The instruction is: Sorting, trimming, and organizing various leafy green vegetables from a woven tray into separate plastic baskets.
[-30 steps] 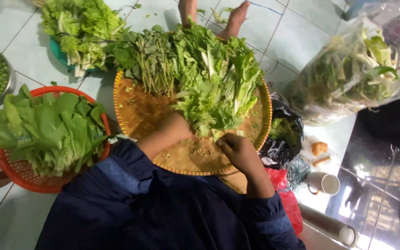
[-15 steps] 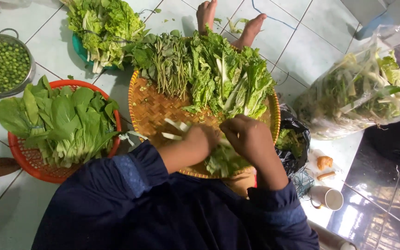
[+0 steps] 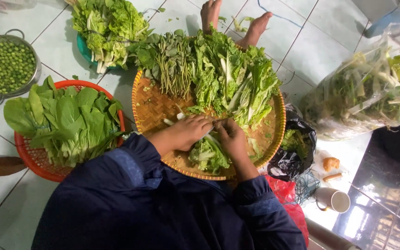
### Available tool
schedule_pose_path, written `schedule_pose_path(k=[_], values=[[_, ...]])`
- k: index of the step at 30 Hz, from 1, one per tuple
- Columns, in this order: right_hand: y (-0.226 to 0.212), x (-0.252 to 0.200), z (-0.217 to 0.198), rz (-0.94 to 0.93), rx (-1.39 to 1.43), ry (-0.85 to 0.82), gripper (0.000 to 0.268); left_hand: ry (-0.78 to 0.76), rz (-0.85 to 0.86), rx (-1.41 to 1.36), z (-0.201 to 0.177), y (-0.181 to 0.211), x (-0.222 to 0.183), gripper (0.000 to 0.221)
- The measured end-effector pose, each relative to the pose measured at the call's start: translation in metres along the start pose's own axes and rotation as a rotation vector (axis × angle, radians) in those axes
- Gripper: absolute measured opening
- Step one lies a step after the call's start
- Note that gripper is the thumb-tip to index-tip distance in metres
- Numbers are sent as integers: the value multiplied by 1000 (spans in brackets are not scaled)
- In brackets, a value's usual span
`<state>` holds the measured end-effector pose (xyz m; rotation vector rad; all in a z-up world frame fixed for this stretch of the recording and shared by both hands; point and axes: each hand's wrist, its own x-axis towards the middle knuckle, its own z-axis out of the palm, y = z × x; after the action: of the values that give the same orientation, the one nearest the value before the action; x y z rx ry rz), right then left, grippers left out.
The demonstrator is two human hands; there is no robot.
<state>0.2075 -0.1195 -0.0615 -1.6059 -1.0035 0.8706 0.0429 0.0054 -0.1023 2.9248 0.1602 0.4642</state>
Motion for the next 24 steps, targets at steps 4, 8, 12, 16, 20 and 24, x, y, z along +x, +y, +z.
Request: schedule_pose_path(k=[4,8,12,16,20,24], values=[[20,-10,8,-37,-45,9,8,-202,15,-183,-36,4,-10,61],[27,-15,15,-55,48,27,10,-203,39,-123,-33,-2,-8,67],[-17,-12,14,-435,-394,130,9,529,164,170,-4,-12,0,32],[0,-8,25,-765,-842,178,18,-15,99,40,-20,-8,-19,56],[1,-14,29,-776,-829,169,16,-429,-121,-204,-100,8,-5,71],[-7,-14,38,-846,-845,129,16,-231,-192,-22,-77,-8,-5,42]])
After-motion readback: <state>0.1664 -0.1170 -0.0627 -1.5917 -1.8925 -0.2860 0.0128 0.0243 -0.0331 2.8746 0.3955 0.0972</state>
